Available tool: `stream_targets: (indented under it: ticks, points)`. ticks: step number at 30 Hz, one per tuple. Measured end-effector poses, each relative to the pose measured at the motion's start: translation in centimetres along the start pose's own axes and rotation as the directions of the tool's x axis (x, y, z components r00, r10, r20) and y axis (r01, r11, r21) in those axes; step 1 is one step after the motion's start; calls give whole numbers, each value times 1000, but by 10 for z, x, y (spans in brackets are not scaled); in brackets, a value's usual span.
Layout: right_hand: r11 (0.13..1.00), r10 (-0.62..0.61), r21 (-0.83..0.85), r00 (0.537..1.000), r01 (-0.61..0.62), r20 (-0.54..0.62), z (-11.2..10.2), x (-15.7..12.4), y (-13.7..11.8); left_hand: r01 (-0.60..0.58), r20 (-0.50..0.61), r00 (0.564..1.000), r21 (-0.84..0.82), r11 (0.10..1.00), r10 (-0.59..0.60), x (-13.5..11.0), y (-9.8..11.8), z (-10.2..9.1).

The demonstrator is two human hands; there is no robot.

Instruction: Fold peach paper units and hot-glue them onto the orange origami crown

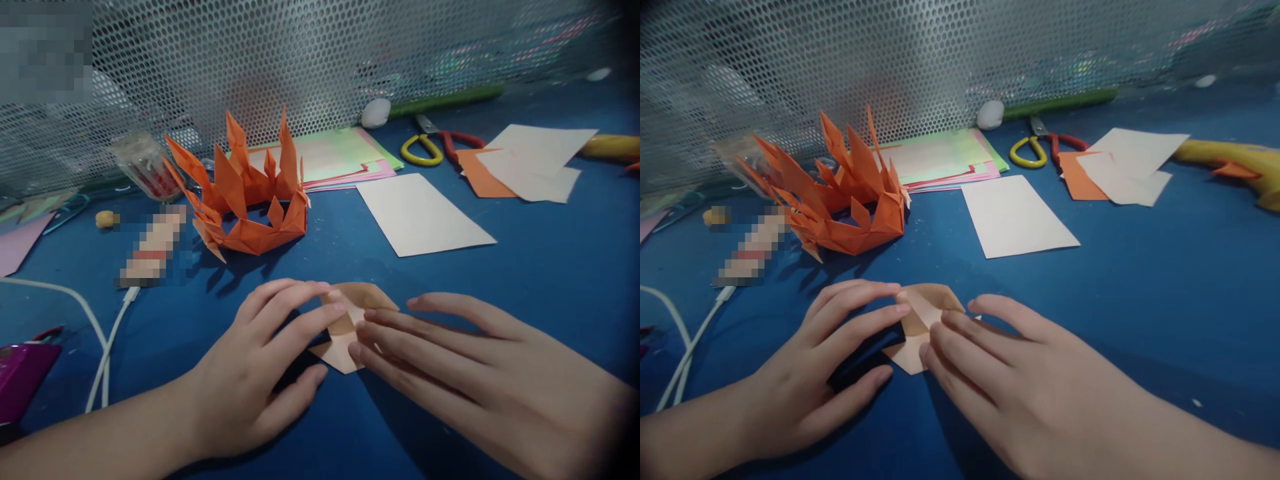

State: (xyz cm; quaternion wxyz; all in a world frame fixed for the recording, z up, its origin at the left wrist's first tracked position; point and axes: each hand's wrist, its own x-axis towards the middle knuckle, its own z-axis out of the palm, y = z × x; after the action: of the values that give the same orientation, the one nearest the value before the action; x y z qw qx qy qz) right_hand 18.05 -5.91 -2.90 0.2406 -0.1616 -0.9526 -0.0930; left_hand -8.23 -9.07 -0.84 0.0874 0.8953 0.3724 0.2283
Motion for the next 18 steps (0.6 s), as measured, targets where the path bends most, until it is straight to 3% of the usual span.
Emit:
stream_targets:
  ticks: [9, 18]
  points:
    - [998, -11, 56, 1000, 10, 11, 0, 3, 3, 36, -11, 999, -22, 999, -37, -1, 0, 0]
    - [992, -11, 129, 1000, 13, -17, 0, 9, 7, 92, 88, 992, -45, 995, -88, -2, -3, 2]
